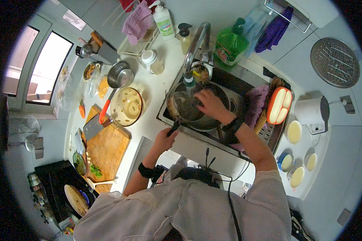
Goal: The person organizes bowls into a rack, serves liquid from a pot into multiple small bowls using a ladle, and then washes the pot in the sink by hand.
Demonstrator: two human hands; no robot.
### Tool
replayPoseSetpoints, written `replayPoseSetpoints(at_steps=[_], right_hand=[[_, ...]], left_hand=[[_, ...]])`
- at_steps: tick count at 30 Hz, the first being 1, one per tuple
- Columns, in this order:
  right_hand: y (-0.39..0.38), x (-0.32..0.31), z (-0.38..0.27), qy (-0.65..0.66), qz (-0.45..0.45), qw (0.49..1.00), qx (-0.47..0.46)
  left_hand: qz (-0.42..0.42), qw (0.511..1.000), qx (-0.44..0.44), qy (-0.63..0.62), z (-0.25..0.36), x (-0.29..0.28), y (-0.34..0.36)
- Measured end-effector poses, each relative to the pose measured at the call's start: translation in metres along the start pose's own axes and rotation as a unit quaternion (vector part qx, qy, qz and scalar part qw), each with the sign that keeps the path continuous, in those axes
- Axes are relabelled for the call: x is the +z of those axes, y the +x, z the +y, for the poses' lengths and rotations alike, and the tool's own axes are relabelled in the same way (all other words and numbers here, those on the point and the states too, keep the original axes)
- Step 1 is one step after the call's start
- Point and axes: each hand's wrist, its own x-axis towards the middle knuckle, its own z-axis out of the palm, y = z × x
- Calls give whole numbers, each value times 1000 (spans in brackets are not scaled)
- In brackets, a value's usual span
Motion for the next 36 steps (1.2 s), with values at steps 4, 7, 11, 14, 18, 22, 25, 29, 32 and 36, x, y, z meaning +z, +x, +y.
replayPoseSetpoints(at_steps=[4,7,11,14,18,22,25,29,32,36], right_hand=[[7,37,18,-239,-25,968,-72],[11,57,23,-353,-89,930,-55],[11,76,-2,-62,-392,891,220],[-3,92,-12,156,-376,907,104],[2,74,-42,465,-252,812,245],[-14,73,-6,158,-337,926,59],[-19,90,22,-37,-434,898,71],[-4,65,-4,-297,-322,899,-15],[3,68,10,-362,-201,903,-110],[-20,80,31,-256,-142,950,-105]], left_hand=[[37,995,68,56,-9,8,-8],[57,992,101,57,-5,11,-13],[65,986,134,71,-3,7,-14],[66,990,83,89,-20,10,-18],[83,986,107,96,-24,9,-25],[65,994,77,48,-28,12,-27],[62,988,116,83,-34,21,-31],[47,989,131,56,-36,22,-30],[31,993,105,39,-31,13,-29],[49,992,105,45,-19,7,-39]])
